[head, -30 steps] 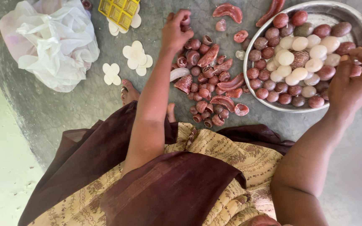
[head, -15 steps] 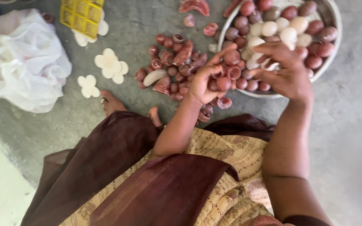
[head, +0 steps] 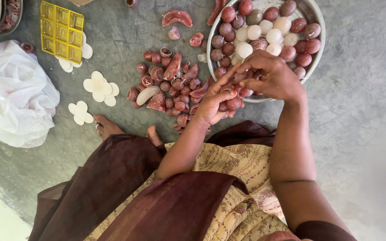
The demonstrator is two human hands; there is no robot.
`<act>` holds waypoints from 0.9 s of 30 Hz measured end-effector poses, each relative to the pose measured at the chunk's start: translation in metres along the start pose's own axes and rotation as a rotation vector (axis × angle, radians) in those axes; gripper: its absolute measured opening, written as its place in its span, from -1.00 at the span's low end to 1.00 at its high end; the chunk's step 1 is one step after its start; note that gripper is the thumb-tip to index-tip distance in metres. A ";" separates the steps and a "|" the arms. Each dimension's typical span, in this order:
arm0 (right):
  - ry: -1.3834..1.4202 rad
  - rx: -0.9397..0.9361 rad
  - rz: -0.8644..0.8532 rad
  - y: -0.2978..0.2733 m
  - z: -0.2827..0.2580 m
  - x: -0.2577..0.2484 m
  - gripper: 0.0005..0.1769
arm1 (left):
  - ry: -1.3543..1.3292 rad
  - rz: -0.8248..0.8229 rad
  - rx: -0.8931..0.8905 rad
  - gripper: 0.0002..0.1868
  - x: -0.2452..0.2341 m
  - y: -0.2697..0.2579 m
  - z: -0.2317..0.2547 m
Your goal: The person sits on the floor and peels reddish-brown fruits by hand, removing the outer skin to reveal the white interior. The peeled fruits are placed into a metal bowl, while the discarded skins accumulate on the floor.
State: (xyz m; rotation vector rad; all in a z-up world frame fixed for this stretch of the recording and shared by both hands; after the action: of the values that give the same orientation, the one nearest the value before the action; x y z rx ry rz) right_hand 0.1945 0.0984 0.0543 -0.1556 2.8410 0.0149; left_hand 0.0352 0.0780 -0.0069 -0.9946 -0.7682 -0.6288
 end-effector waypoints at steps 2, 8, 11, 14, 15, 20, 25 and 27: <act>0.059 -0.028 0.041 -0.004 0.007 -0.009 -0.71 | -0.013 -0.030 0.022 -0.16 0.005 -0.001 0.003; 0.424 0.172 0.710 -0.052 0.056 -0.087 -0.64 | -0.021 -0.005 0.023 -0.29 0.001 -0.007 0.009; 0.501 0.161 0.922 -0.067 0.076 -0.107 -0.70 | -0.034 -0.004 0.055 -0.36 -0.004 -0.010 0.012; 0.376 0.205 0.880 -0.062 0.090 -0.100 -0.57 | -0.062 0.005 0.053 -0.40 -0.009 -0.017 0.012; 0.273 0.233 0.854 -0.062 0.090 -0.098 -0.58 | -0.060 -0.011 0.070 -0.40 -0.009 -0.018 0.013; -0.272 0.249 0.695 -0.055 0.067 -0.084 -0.61 | -0.070 -0.024 0.078 -0.37 -0.015 -0.025 0.012; -0.664 0.309 0.595 -0.051 0.066 -0.075 -0.56 | -0.064 0.035 0.066 -0.42 -0.020 -0.020 0.008; -0.683 0.320 0.589 -0.050 0.073 -0.072 -0.48 | -0.066 0.044 0.064 -0.45 -0.021 -0.017 0.005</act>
State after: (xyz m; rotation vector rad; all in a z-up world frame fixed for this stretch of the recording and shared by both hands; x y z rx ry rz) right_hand 0.2898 0.0580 0.0055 0.6304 2.0755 -0.2164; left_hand 0.0088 0.0783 -0.0135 -0.9744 -0.8176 -0.5328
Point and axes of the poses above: each hand's wrist, its own y-axis towards the middle knuckle, its own x-axis out of the palm, z = x × y, the point moved 8 cm from there along y, towards the middle knuckle, and after that the axes turned 4 degrees about -y, right-handed, at the moved point
